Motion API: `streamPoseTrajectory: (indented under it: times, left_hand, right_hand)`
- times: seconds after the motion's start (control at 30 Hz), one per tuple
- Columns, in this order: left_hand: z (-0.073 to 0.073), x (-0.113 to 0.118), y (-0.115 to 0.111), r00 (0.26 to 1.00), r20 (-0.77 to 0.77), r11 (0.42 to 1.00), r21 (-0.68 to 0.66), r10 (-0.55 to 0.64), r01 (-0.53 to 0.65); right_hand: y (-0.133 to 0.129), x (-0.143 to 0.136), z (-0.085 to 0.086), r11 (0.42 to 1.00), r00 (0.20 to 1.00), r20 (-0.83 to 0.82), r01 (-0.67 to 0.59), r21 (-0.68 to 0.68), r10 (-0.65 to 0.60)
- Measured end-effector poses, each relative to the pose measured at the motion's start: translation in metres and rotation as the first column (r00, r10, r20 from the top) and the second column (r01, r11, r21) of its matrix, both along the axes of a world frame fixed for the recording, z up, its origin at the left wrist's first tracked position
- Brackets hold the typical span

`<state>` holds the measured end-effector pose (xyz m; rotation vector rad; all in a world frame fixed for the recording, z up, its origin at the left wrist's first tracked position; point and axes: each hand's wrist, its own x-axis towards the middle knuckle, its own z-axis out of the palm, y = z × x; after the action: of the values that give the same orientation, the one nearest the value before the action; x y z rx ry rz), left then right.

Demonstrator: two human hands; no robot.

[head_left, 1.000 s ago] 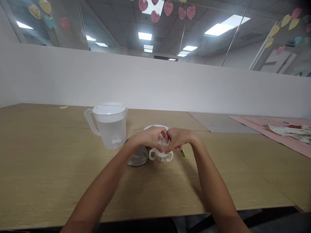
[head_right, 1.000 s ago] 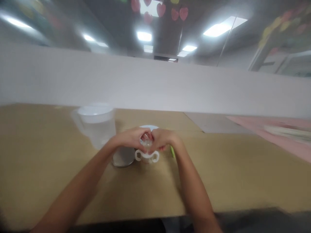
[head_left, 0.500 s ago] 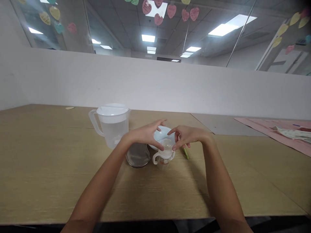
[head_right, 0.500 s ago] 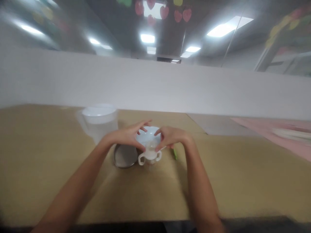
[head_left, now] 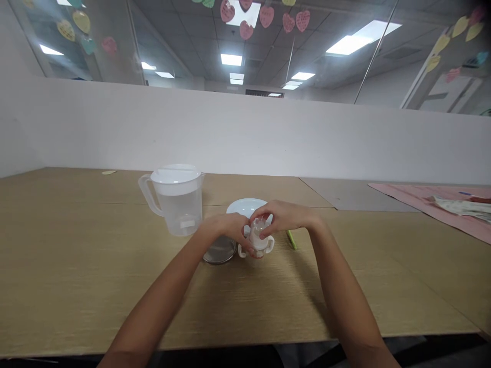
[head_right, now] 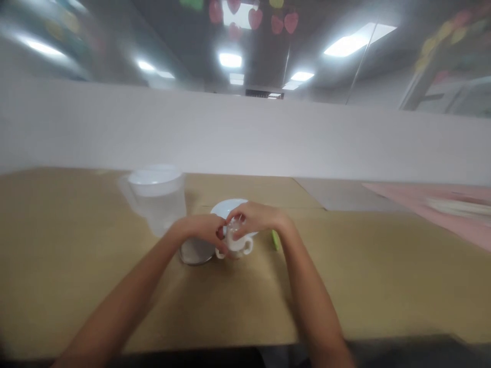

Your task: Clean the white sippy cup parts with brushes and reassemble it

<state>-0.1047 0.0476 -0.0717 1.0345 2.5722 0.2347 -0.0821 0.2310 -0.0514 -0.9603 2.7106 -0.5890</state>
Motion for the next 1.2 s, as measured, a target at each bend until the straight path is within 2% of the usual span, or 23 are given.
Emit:
streamPoseTrajectory:
  times: [0.1,0.2,0.5,0.63,0.7,0.8,0.87,0.97,1.03,1.1,1.2]
  left_hand:
    - [-0.009,-0.005,0.006,1.000,0.008,1.000,-0.011,0.028,-0.028]
    - [-0.014,-0.012,0.006,1.000,0.018,1.000,0.002,-0.022,0.022]
    - [-0.019,-0.020,0.003,0.997,0.036,0.995,0.070,-0.070,0.067]
    - [-0.020,-0.018,0.004,0.998,0.034,0.997,0.062,-0.055,0.053]
    - [-0.020,-0.018,0.004,0.997,0.063,0.995,0.088,-0.044,0.038]
    - [-0.020,-0.018,0.004,0.994,0.083,0.989,0.137,-0.073,0.061]
    - [-0.020,-0.018,0.004,0.992,0.071,0.987,0.137,-0.100,0.089]
    - [-0.021,-0.017,0.004,0.993,0.082,0.989,0.125,-0.088,0.077]
    - [-0.021,-0.017,0.004,0.994,0.087,0.991,0.115,-0.072,0.062]
    - [-0.021,-0.016,0.005,0.993,0.080,0.992,0.107,-0.081,0.072]
    - [-0.019,-0.016,0.005,0.993,0.056,0.991,0.089,-0.104,0.099]
  right_hand:
    - [0.003,-0.003,0.000,1.000,1.000,0.004,0.002,-0.016,-0.002]
    - [0.006,-0.007,-0.001,0.999,1.000,0.027,-0.004,-0.040,0.006]
    - [0.009,-0.012,-0.001,0.997,0.992,0.128,0.012,-0.077,-0.002]
    - [0.010,-0.003,0.005,0.996,0.996,0.083,0.023,-0.083,-0.016]
    - [0.013,0.002,0.010,0.984,0.999,0.048,0.026,-0.175,-0.018]
    - [0.023,-0.002,0.010,0.929,0.998,0.001,0.063,-0.365,-0.068]
    - [0.031,-0.013,0.002,0.881,0.995,0.024,0.102,-0.462,-0.102]
    - [0.041,-0.037,-0.018,0.827,0.987,0.140,0.146,-0.543,-0.081]
    - [0.044,-0.053,-0.032,0.849,0.973,0.186,0.210,-0.485,-0.134]
    - [0.044,-0.065,-0.046,0.905,0.960,0.180,0.264,-0.334,-0.214]
    - [0.037,-0.076,-0.061,0.965,0.958,0.194,0.236,-0.112,-0.212]
